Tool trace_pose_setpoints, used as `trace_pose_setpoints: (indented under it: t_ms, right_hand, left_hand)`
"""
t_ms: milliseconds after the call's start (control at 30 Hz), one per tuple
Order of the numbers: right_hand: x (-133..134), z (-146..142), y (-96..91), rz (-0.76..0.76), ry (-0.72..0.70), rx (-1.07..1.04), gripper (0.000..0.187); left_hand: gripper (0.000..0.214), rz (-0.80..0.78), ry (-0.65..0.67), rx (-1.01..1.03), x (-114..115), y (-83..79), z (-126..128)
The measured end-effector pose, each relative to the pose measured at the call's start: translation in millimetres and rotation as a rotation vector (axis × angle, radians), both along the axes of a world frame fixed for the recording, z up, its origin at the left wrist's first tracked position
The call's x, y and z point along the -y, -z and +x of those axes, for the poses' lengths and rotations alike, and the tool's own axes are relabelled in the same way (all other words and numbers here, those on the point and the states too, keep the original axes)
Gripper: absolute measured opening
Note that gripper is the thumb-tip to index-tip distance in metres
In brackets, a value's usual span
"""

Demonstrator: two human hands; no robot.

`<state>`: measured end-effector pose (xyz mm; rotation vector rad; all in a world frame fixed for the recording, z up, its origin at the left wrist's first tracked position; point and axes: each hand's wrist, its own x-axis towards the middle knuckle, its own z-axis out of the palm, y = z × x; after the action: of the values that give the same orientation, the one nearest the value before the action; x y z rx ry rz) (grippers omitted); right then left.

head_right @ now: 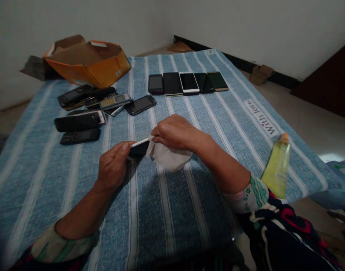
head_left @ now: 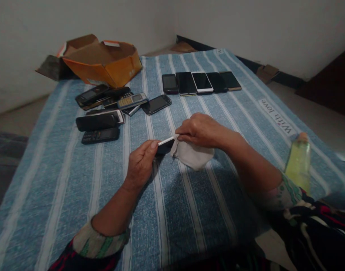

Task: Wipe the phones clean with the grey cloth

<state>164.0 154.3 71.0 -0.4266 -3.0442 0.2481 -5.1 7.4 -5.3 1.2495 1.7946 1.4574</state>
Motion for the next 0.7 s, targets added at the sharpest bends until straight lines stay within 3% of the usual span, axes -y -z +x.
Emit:
trace_pose_setpoints:
  t_ms: [200, 500, 700]
  right_hand:
    - [-1.9, 4.7, -6.6, -0.018, 0.029, 0.032, 0.024]
    - [31.1, -18.7, 17.1, 0.116, 0.007, -0.063, 0.026]
    - [36.4, -23.5, 26.2, 0.14, -0.036, -0.124, 0.029]
  left_hand:
    - [0.038, 0.009, -0.01, 0.003, -0.7, 0.2, 0.7]
    - [0.036, 0.026, 0.031, 0.011, -1.7, -0.9, 1.9]
    - [0.034, 0.023, 0.073, -0.009, 0.1, -4.8, 3.6]
